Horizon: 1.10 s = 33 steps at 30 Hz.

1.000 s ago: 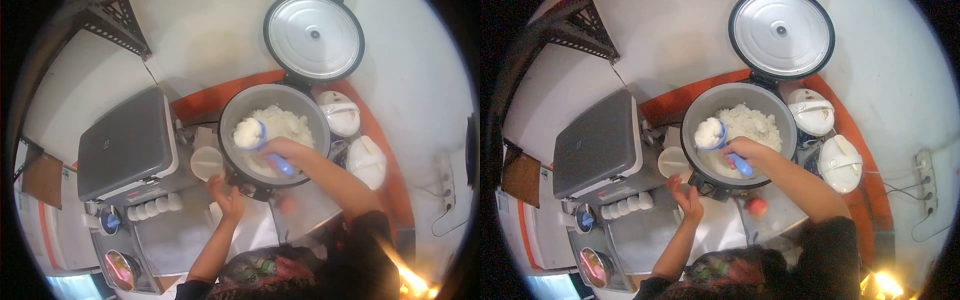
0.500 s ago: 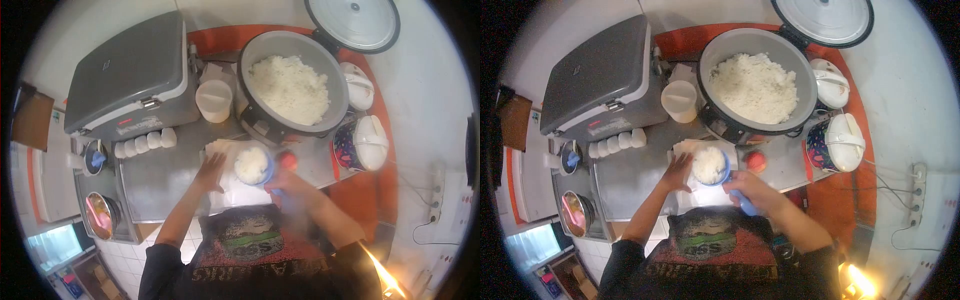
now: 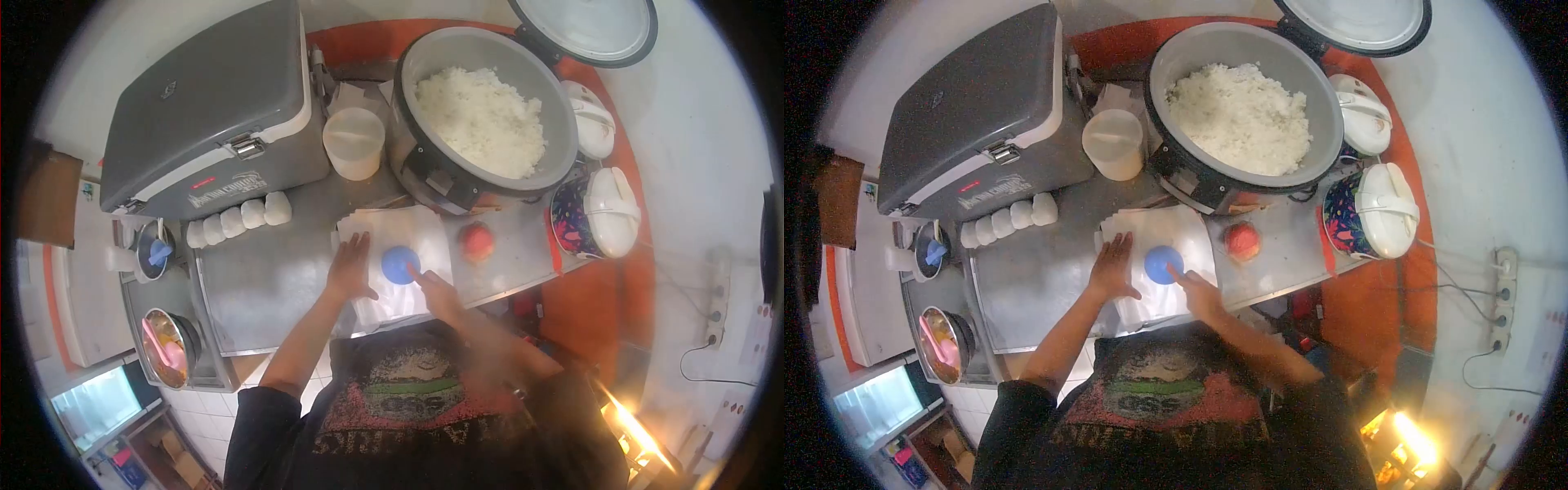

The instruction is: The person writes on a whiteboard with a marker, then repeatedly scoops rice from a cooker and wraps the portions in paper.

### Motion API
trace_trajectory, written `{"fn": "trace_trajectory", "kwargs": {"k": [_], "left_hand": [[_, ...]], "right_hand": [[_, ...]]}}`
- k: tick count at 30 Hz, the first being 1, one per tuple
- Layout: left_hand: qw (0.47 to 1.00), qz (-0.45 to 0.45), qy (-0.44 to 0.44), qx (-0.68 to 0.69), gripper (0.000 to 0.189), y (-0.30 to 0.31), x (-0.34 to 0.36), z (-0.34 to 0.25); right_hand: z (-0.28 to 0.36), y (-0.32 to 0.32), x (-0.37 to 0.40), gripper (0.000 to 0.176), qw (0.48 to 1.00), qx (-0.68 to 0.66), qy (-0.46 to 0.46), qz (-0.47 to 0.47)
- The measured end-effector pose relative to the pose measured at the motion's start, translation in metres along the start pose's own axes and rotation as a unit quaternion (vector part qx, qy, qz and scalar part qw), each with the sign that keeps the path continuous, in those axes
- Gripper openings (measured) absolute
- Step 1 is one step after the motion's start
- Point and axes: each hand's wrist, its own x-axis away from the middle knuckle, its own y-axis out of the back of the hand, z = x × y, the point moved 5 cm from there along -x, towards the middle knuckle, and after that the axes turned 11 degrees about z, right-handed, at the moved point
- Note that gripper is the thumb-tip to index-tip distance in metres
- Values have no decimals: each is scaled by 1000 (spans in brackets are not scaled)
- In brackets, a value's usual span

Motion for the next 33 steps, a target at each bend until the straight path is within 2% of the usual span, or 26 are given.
{"fn": "trace_trajectory", "kwargs": {"k": [3, 6, 9, 12, 14, 16, 18, 21, 23, 24, 27, 30, 31, 33], "left_hand": [[999, 29, 17, 17, 123, 15, 2, -7], [993, 13, 21, 114, 83, -3, -27, 23], [980, -183, -69, -35, 58, 7, -36, 9], [974, -214, -50, -45, 56, -25, -51, 8], [974, -215, -41, -50, 55, -31, -54, 8], [973, -222, -42, -46, 54, -33, -54, 7], [969, -237, -54, -35, 51, -33, -52, 6], [978, -207, -15, 0, 51, -38, -51, 5], [975, -221, -12, 5, 51, -42, -54, 4], [974, -227, -12, 7, 51, -42, -55, 4], [965, -261, -40, 0, 42, -34, -56, 1], [956, -289, -41, 20, 26, -19, -45, -4], [952, -301, -56, -5, 22, -19, -43, -6], [941, -321, -88, -54, 16, -21, -38, -10]], "right_hand": [[-13, 15, -11, 74, 990, -69, 118, 19], [3, 34, 5, 72, 986, -113, 121, 4], [8, 48, 21, 69, 970, -170, 154, -78], [-17, 50, 42, 69, 937, -255, 99, -219], [-57, 38, 61, 68, 892, -350, 25, -285], [-87, 41, 81, 68, 852, -358, -52, -378], [-104, 53, 106, 68, 814, -276, -127, -495], [-141, 75, 108, 66, 812, -153, -192, -529], [-174, 85, 93, 66, 817, -41, -139, -558], [-174, 92, 86, 65, 814, 16, -113, -570], [-157, 107, 73, 55, 795, 73, -153, -582], [-120, 110, 52, 42, 789, 20, -201, -580], [-89, 114, 37, 36, 820, -101, -161, -540], [-68, 79, -22, 29, 880, -200, -92, -421]]}}
